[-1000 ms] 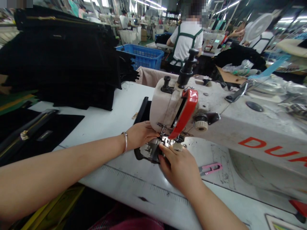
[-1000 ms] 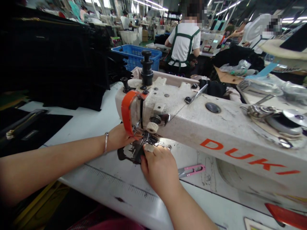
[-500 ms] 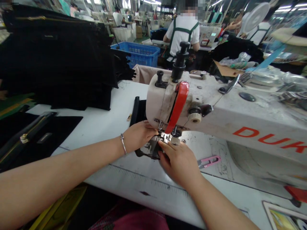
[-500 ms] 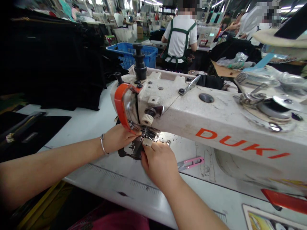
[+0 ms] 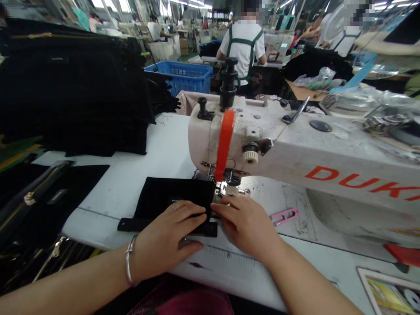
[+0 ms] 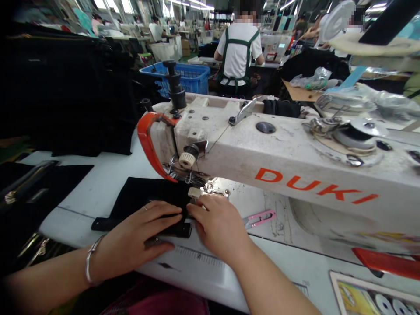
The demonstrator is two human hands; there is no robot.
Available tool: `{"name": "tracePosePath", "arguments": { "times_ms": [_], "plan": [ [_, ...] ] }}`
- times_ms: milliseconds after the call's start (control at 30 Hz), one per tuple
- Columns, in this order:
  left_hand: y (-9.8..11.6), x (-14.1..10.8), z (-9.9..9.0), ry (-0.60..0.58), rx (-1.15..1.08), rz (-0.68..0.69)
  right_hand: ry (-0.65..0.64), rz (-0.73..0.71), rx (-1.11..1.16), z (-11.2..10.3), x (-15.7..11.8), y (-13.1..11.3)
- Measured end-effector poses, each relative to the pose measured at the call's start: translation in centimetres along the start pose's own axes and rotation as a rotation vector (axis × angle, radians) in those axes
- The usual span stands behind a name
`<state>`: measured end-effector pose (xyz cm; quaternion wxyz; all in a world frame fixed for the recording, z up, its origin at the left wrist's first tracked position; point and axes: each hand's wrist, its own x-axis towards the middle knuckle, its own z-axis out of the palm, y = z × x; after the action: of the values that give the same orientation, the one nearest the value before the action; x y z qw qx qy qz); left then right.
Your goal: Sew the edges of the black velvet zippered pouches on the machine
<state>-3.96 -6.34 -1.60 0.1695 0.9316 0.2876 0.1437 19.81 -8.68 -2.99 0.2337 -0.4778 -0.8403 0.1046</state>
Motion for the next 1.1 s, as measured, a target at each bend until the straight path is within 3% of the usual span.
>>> {"name": "tracePosePath", "arguments": {
  "times_ms": [167,367,600,933,1100],
  "plan": [
    [0.3,-0.7,1.5,0.098,0.011,0.04,-0.007,-0.054,0.009,0.1,-0.1,-0.2],
    [-0.4,0.5,1.2,0.082,-0.007,0.069,-0.005,-0.038,-0.009,0.5,-0.2,-0.4],
    [-2.7,2.6,0.9,0.055,-0.014,0.113,-0.004,0.049,-0.091,0.6,0.0,-0.1],
    [-5.7,5.8,1.1,0.151,0.031,0.23,-0.079,0.17,-0.203,0.8,1.1,0.0],
    [-7.6,7.1,0.6,0.129,-0.021,0.382,0.022,0.16,-0.125,0.8,0.9,0.1]
  ]
}}
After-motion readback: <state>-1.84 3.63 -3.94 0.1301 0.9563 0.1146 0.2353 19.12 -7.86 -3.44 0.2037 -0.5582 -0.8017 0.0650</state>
